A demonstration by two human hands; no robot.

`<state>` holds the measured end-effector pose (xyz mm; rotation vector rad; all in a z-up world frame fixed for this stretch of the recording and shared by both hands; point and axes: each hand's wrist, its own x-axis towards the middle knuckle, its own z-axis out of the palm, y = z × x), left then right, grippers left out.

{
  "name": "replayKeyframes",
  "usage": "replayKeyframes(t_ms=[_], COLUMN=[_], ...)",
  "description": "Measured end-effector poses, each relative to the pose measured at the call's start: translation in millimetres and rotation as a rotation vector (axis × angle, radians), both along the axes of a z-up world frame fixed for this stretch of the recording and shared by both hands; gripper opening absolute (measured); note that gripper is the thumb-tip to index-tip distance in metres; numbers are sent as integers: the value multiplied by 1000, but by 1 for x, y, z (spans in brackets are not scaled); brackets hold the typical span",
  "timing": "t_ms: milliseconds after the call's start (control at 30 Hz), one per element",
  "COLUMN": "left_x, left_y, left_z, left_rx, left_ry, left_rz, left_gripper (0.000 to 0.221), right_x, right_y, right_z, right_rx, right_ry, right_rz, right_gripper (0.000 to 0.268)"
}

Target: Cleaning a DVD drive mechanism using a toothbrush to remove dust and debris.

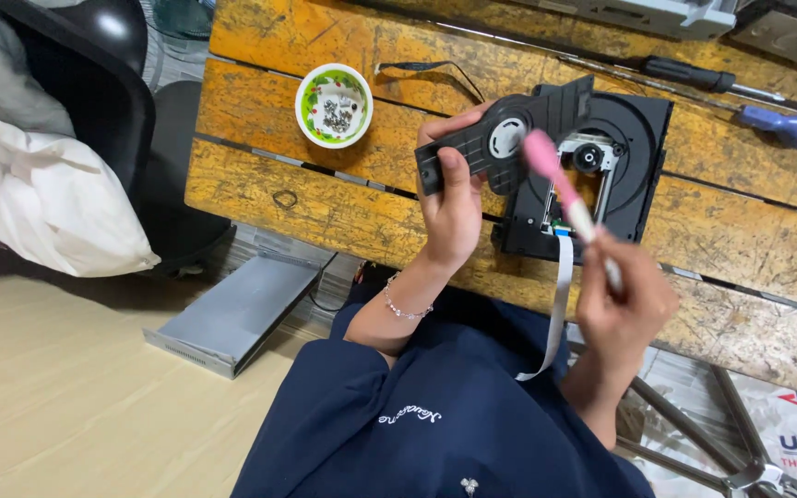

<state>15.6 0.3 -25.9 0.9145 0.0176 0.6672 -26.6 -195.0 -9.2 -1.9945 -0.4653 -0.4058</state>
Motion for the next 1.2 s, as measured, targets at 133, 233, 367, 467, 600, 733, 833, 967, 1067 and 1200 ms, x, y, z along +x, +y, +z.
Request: replayKeyframes(t_ms=[133,233,367,467,600,733,833,967,1067,1200], left_x=[-1,-2,0,0,0,3,4,5,7,8], left_y=[-10,-10,-7,-13,-13,-9,-18,-24,-21,-30], left_z=[-1,1,9,6,8,5,0,2,5,-3], left_rx=[7,22,52,70,64,55,52,43,-28,-102], left_ry=[2,-43,-51,-60,-61,-68,-67,-13,-27,-4], left_rz=[10,25,63,92,86,110,154,141,130,98], left_gripper=[45,44,43,42,40,41,38,40,38,39], right_x=[-3,7,-4,-6,11,-4,-7,10,1,-2], right_y=[14,8,2,12,21,7,12,8,-7,11], right_z=[11,-11,2,11,16,19,28,20,23,44], right_rx=[-18,47,15,21,2,-9,-68,-35,-137,-102], right_ry=[36,-37,64,98,52,121,141,32,116,73], right_rz=[39,-3,-4,27,-39,-27,-6,-98,-107,7], right_gripper=[16,22,15,16,13,14,16,18,17,17])
